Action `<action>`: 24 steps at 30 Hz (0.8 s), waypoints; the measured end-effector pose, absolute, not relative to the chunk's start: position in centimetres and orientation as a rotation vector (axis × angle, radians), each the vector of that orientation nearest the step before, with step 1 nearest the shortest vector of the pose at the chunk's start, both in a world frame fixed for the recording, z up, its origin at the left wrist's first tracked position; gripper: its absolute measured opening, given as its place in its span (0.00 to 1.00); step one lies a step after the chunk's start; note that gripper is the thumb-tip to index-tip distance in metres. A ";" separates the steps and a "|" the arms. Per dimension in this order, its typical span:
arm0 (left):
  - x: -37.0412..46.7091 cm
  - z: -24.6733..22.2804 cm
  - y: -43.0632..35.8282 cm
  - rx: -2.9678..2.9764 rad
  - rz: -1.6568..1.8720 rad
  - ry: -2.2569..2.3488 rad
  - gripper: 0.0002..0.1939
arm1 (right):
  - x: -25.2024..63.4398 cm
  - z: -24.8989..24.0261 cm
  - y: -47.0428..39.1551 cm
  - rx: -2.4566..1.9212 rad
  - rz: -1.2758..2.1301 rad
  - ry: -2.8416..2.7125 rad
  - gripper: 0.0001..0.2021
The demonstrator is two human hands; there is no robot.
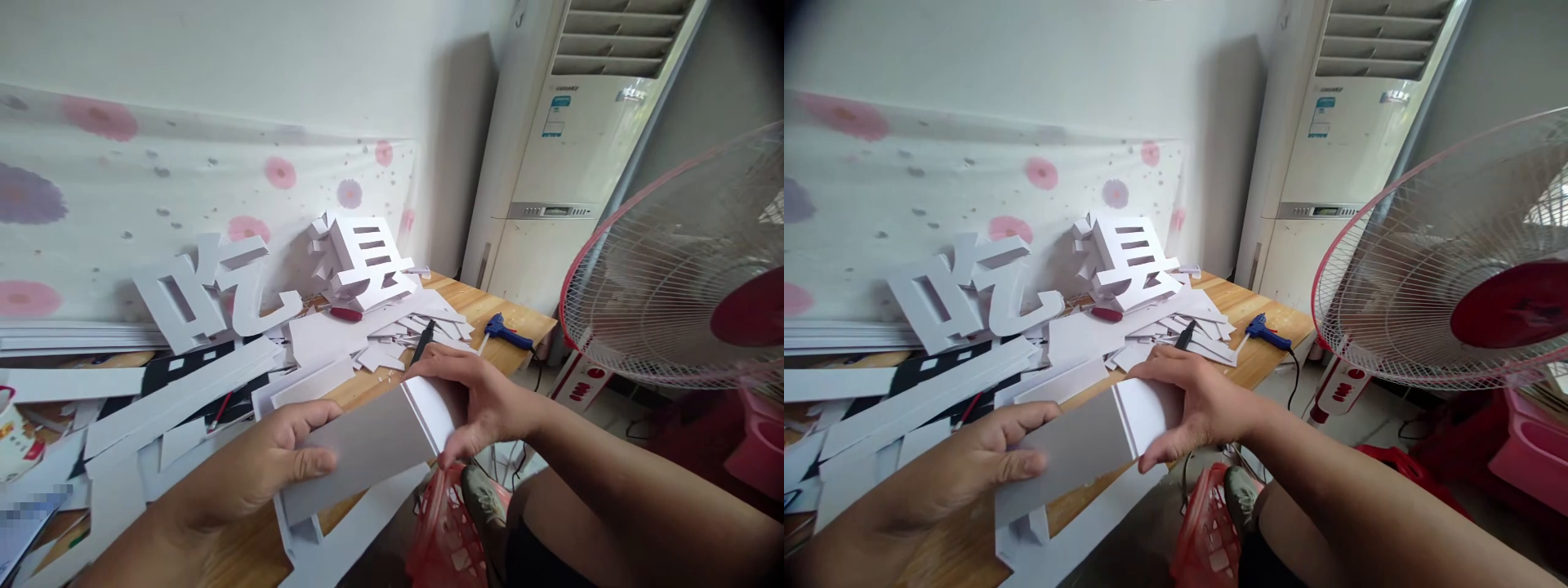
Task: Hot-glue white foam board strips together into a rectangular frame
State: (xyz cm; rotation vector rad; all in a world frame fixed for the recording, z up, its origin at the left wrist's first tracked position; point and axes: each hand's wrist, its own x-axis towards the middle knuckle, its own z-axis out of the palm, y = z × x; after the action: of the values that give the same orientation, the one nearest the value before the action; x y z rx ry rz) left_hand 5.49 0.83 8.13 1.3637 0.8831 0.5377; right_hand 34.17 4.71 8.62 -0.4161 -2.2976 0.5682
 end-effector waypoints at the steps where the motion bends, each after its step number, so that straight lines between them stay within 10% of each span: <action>1: 5.5 8.1 0.9 1.354 0.556 0.848 0.20 | 34.1 8.5 4.8 -0.405 0.597 -2.259 0.35; 12: 6.9 7.5 1.0 1.074 0.965 0.915 0.28 | 36.2 6.6 15.1 -1.451 0.131 -2.078 0.35; 16: 7.1 7.8 1.6 0.965 1.144 0.944 0.28 | 41.2 5.5 17.3 -1.931 -0.036 -1.819 0.17; 24: 6.8 7.9 1.5 0.853 1.262 0.932 0.24 | 47.8 2.3 16.3 -2.197 0.041 -1.775 0.12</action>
State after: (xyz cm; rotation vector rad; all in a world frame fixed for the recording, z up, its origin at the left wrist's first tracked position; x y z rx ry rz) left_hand 6.82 1.49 7.94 0.8525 0.9320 1.2621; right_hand 47.80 16.30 2.25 -2.1973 -1.7750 0.0413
